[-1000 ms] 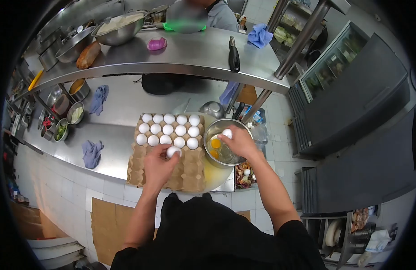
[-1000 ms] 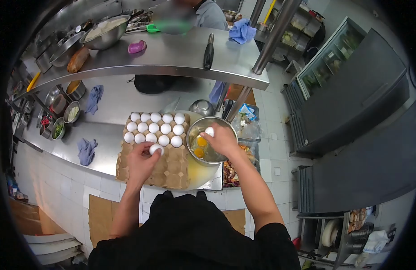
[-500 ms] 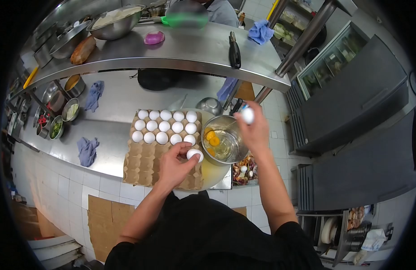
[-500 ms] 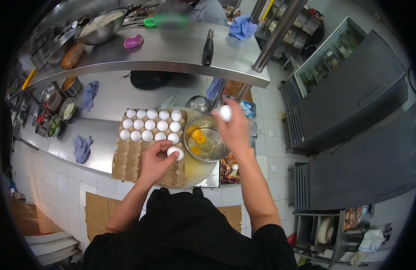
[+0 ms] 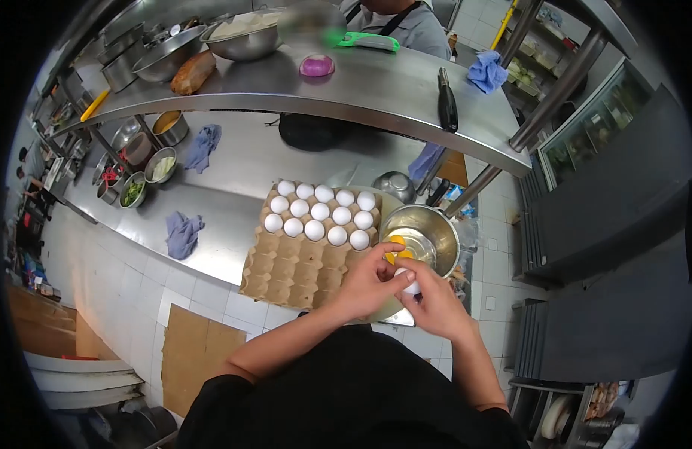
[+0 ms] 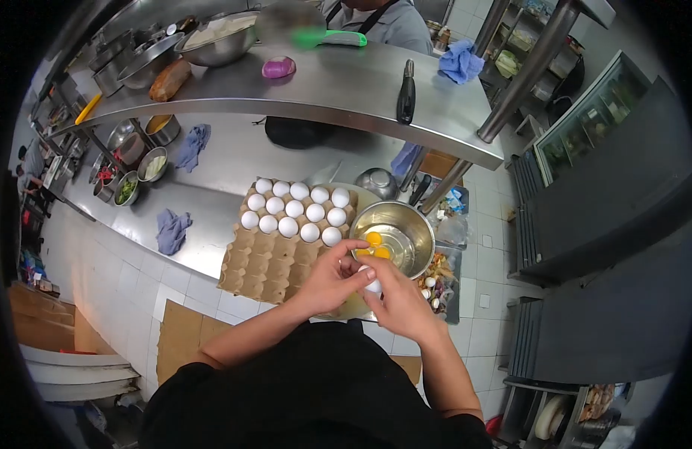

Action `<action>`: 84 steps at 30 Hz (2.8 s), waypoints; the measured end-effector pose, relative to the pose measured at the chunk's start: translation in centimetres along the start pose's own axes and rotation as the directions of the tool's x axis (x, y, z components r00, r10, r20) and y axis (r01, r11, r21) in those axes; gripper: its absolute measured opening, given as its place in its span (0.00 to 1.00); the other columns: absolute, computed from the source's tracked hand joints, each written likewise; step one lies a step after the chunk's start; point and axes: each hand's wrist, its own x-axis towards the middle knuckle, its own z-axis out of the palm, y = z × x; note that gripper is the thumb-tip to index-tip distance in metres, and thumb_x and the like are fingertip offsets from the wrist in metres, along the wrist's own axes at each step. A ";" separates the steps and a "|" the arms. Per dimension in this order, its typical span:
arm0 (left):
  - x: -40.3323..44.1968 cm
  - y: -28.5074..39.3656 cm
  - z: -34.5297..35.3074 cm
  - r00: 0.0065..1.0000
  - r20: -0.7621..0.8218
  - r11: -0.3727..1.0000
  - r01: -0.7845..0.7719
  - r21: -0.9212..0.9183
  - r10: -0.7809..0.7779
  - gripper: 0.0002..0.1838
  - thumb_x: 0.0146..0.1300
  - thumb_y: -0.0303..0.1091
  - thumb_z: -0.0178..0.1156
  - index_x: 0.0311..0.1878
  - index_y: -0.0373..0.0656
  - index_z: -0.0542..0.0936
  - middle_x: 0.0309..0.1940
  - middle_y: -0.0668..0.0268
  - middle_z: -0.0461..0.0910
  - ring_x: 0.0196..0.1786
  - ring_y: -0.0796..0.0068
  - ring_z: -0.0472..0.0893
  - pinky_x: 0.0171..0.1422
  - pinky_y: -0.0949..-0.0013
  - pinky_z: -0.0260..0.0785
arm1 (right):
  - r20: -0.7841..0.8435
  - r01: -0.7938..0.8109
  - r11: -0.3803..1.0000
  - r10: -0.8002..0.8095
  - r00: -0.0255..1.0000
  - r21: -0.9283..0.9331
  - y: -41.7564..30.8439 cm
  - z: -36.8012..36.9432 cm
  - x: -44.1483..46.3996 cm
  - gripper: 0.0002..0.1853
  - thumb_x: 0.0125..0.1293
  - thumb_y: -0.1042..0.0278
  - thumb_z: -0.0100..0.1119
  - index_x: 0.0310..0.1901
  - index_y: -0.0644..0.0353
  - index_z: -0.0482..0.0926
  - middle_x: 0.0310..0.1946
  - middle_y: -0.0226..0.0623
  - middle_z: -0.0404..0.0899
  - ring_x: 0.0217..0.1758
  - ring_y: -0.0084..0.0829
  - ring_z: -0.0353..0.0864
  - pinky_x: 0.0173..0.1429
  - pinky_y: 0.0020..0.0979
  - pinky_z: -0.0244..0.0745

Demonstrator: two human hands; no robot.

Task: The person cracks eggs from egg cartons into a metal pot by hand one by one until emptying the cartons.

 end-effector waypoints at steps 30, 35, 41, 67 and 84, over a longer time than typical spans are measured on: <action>0.1 0.7 -19.0 0.641 -0.623 0.553 0.349 0.757 0.448 0.19 0.58 0.40 0.73 0.48 0.38 0.89 0.38 0.56 0.89 0.42 0.55 0.85 0.53 0.56 0.78 | -0.144 -0.369 0.927 0.358 0.923 -0.060 10.3 -2.2 8.6 0.27 0.75 0.47 0.66 0.58 0.65 0.79 0.34 0.49 0.88 0.37 0.48 0.90 0.41 0.44 0.83; -0.2 1.9 -16.4 0.652 -0.716 0.869 0.177 0.462 0.248 0.17 0.63 0.35 0.73 0.50 0.33 0.87 0.40 0.60 0.90 0.43 0.70 0.86 0.51 0.66 0.77 | -0.163 -0.211 0.894 0.158 0.974 -0.394 8.6 -1.3 8.7 0.28 0.74 0.42 0.64 0.59 0.62 0.79 0.41 0.57 0.88 0.48 0.58 0.89 0.51 0.50 0.82; -0.1 1.0 -12.9 0.841 -0.537 0.998 -0.042 0.053 0.065 0.14 0.69 0.27 0.69 0.54 0.31 0.84 0.41 0.66 0.87 0.42 0.81 0.82 0.52 0.75 0.73 | -0.775 -0.068 0.980 -0.103 0.623 -0.186 6.4 -4.7 5.4 0.25 0.68 0.56 0.75 0.60 0.59 0.79 0.47 0.49 0.86 0.43 0.51 0.87 0.51 0.45 0.83; 4.3 1.0 -16.0 0.723 -0.306 0.324 0.120 0.938 0.620 0.23 0.60 0.34 0.71 0.59 0.39 0.83 0.52 0.49 0.86 0.54 0.46 0.83 0.67 0.47 0.72 | -0.557 -0.091 0.773 0.528 0.641 0.628 14.1 -7.9 9.4 0.26 0.84 0.59 0.46 0.77 0.60 0.64 0.50 0.40 0.81 0.33 0.24 0.79 0.25 0.28 0.71; 4.9 0.9 -20.9 0.695 -0.606 0.629 0.282 0.724 0.386 0.21 0.56 0.39 0.74 0.51 0.39 0.89 0.39 0.54 0.89 0.39 0.59 0.89 0.48 0.60 0.80 | -0.194 -0.311 0.918 0.267 0.944 -0.245 9.9 -1.4 8.7 0.27 0.73 0.51 0.68 0.59 0.68 0.78 0.40 0.57 0.89 0.42 0.54 0.90 0.50 0.50 0.84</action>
